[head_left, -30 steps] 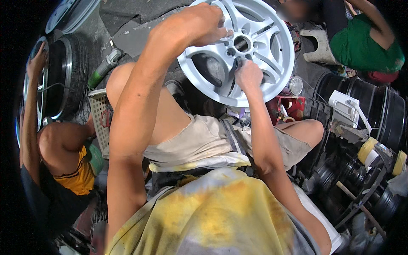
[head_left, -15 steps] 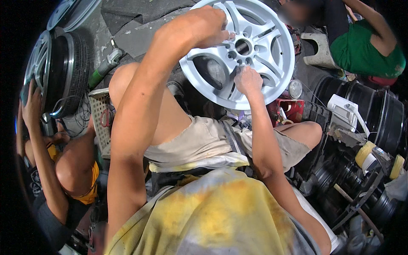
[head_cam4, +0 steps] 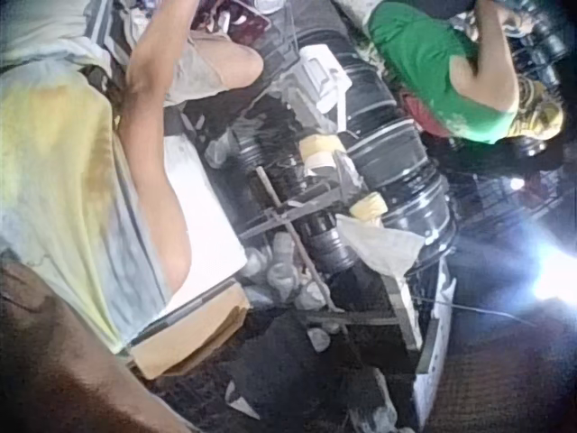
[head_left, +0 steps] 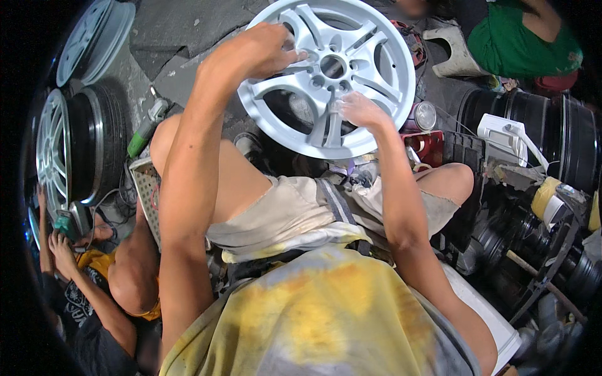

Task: The person sits on the floor and scrubs a silver car wheel rim with a white cloth. They wipe the spokes and the outer edge of the rim repeatedly. Another person is visible in the background working on a different rim.

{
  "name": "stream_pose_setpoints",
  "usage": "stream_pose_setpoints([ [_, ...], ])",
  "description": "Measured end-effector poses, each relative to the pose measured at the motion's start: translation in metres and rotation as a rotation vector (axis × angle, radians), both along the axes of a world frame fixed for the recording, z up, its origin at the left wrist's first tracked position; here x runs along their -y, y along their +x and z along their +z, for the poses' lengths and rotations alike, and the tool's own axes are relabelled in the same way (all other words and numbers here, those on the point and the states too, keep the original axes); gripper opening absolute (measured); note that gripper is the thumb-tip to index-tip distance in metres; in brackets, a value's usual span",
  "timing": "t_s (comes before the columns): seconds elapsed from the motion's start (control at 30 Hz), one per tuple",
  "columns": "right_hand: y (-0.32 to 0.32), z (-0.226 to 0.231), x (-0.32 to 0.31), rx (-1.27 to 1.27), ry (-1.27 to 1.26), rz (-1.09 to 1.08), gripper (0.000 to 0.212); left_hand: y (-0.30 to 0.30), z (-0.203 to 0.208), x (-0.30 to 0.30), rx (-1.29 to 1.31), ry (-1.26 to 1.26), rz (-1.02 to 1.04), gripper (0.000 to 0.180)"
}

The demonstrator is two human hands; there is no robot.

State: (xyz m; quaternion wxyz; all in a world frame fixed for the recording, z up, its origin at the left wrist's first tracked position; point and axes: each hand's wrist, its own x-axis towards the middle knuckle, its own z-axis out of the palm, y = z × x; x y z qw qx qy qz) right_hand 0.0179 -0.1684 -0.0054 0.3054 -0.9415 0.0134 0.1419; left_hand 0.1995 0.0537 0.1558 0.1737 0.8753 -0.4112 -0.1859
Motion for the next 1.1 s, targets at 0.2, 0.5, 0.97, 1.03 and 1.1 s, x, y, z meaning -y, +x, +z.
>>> stream_pose_setpoints([
  [0.2,-0.043,0.046,0.049,0.03,-0.191,0.1,0.033,0.011,-0.018,0.004,-0.081,0.138,-0.006,0.05],
  [0.5,-0.125,0.065,0.137,-0.524,0.46,-0.56,0.041,0.027,-0.104,0.012,0.027,0.449,-0.013,0.071],
  [0.97,-0.098,0.014,0.07,-0.214,0.63,-0.915,0.044,0.003,-0.155,0.003,0.094,0.257,0.022,0.085],
  [1.03,-0.089,0.016,0.077,-0.04,0.589,-0.978,0.041,-0.003,-0.156,0.0,0.095,0.3,0.007,0.084],
  [1.1,-0.086,0.004,0.096,0.134,0.684,-1.127,0.038,-0.021,-0.143,0.014,-0.014,0.394,-0.066,0.088],
])
